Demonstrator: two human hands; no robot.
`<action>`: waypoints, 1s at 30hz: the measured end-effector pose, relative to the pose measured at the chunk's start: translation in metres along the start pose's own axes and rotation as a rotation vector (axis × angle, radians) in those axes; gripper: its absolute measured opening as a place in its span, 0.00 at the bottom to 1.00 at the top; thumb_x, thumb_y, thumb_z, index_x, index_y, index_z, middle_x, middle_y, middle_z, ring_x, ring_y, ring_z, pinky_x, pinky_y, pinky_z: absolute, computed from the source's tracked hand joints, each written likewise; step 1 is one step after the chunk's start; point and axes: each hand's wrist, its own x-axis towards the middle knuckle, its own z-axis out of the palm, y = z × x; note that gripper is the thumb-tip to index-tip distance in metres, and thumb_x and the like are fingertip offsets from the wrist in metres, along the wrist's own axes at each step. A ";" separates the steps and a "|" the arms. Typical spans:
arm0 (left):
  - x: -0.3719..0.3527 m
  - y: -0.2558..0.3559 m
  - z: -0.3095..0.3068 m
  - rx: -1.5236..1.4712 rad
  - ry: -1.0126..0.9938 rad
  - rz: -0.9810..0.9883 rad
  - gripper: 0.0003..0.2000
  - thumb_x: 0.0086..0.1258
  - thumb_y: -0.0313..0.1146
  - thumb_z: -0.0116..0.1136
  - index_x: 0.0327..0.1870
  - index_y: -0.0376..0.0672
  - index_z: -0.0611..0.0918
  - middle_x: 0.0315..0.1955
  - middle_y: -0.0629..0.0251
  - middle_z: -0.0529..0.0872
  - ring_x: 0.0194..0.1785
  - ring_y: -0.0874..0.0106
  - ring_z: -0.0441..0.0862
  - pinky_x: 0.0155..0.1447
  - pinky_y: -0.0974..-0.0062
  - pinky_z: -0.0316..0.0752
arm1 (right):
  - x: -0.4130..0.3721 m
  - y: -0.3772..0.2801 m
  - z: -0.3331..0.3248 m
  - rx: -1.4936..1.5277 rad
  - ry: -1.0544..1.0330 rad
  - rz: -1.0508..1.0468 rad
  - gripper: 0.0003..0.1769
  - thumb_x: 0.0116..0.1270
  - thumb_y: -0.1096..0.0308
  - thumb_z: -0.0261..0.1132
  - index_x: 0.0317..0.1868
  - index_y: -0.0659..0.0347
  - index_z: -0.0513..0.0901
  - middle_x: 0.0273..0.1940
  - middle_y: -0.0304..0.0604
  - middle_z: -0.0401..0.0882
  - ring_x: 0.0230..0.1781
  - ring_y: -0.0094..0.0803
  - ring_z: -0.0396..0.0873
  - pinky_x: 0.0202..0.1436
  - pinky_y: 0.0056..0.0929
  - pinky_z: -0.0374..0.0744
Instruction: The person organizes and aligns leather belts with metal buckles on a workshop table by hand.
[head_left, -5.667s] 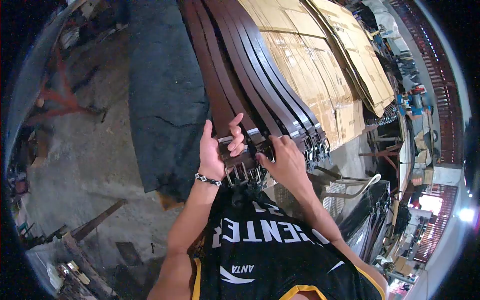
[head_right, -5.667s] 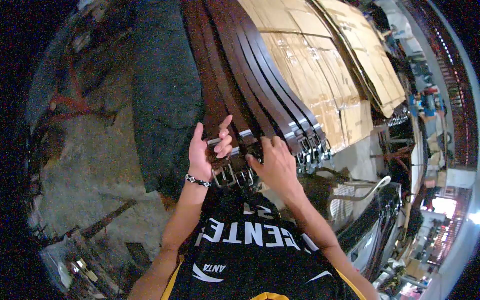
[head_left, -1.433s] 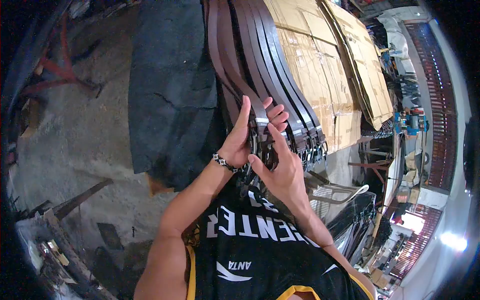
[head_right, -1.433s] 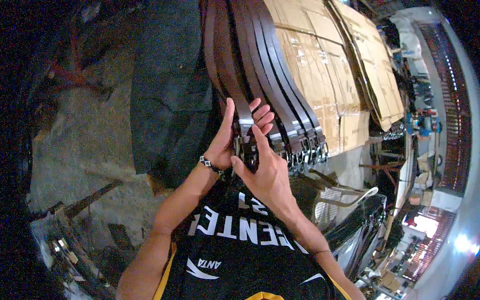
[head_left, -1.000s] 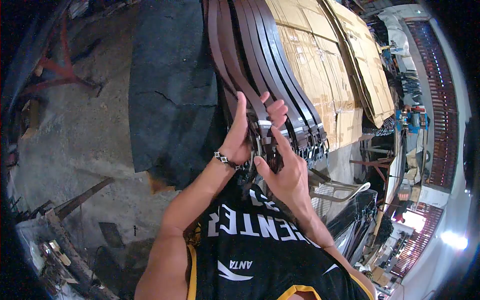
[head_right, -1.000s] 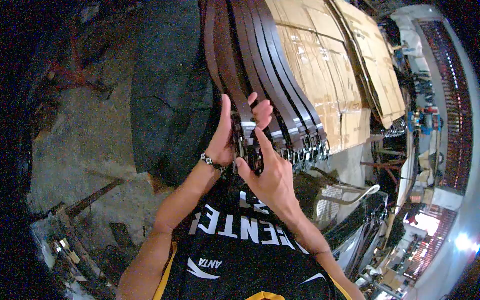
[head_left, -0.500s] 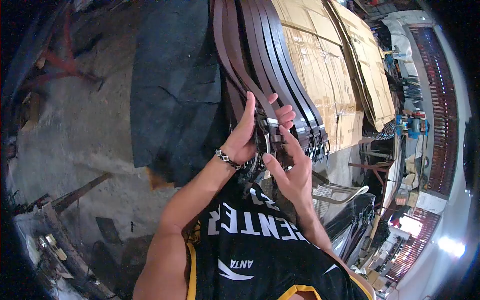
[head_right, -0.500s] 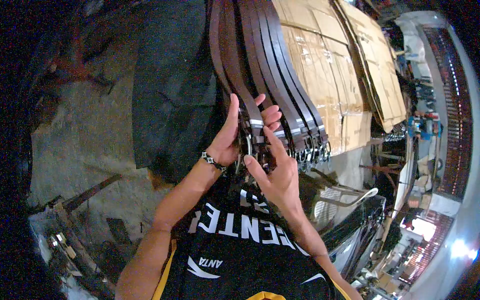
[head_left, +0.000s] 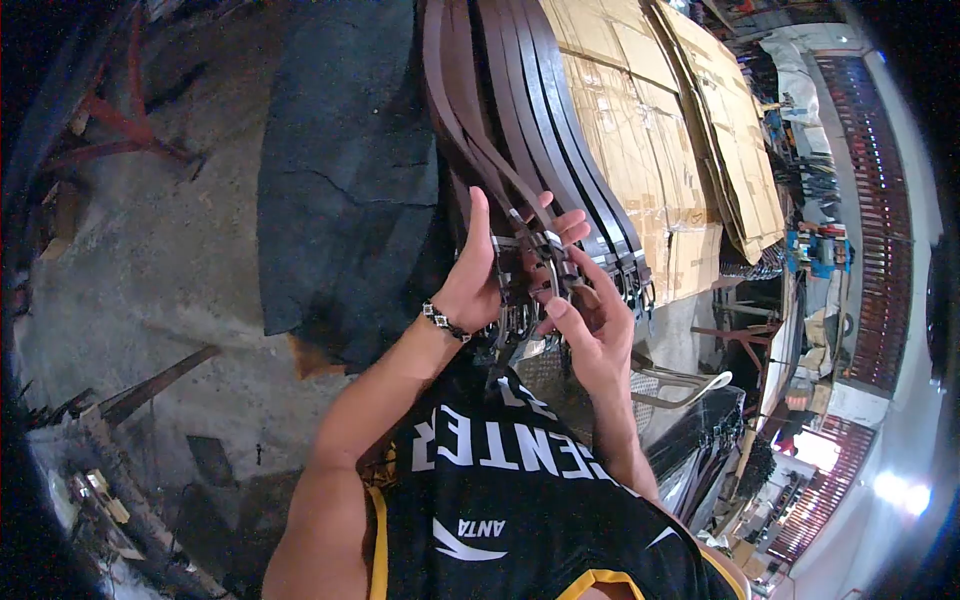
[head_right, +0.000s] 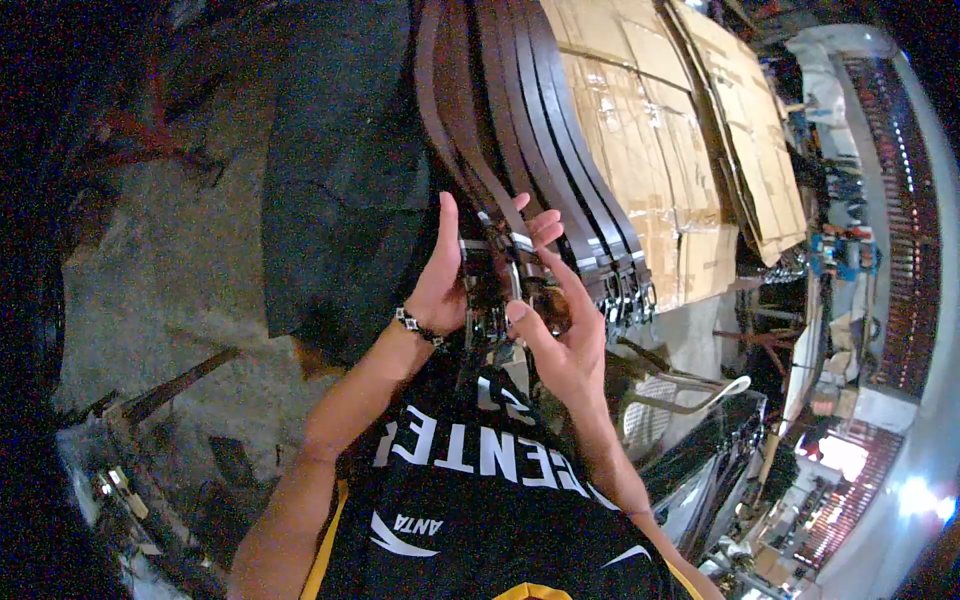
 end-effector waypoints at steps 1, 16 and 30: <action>0.000 0.000 0.002 0.002 -0.004 0.003 0.49 0.71 0.78 0.28 0.79 0.43 0.62 0.72 0.48 0.73 0.77 0.57 0.68 0.81 0.57 0.63 | 0.000 -0.001 0.000 -0.007 -0.010 0.003 0.34 0.69 0.71 0.70 0.74 0.69 0.70 0.42 0.43 0.87 0.34 0.23 0.83 0.41 0.23 0.81; 0.003 0.002 -0.010 0.042 0.001 -0.018 0.44 0.75 0.74 0.28 0.79 0.47 0.63 0.72 0.51 0.74 0.76 0.58 0.70 0.78 0.55 0.67 | -0.002 0.004 0.000 -0.023 -0.034 0.014 0.34 0.69 0.69 0.70 0.73 0.70 0.70 0.45 0.46 0.87 0.37 0.25 0.84 0.42 0.26 0.82; -0.005 0.009 -0.008 -0.005 0.095 0.056 0.31 0.85 0.54 0.30 0.68 0.33 0.70 0.72 0.43 0.72 0.74 0.53 0.72 0.79 0.54 0.67 | 0.002 0.005 0.008 -0.525 -0.059 -0.293 0.39 0.64 0.68 0.74 0.73 0.67 0.70 0.51 0.56 0.87 0.46 0.36 0.88 0.51 0.34 0.83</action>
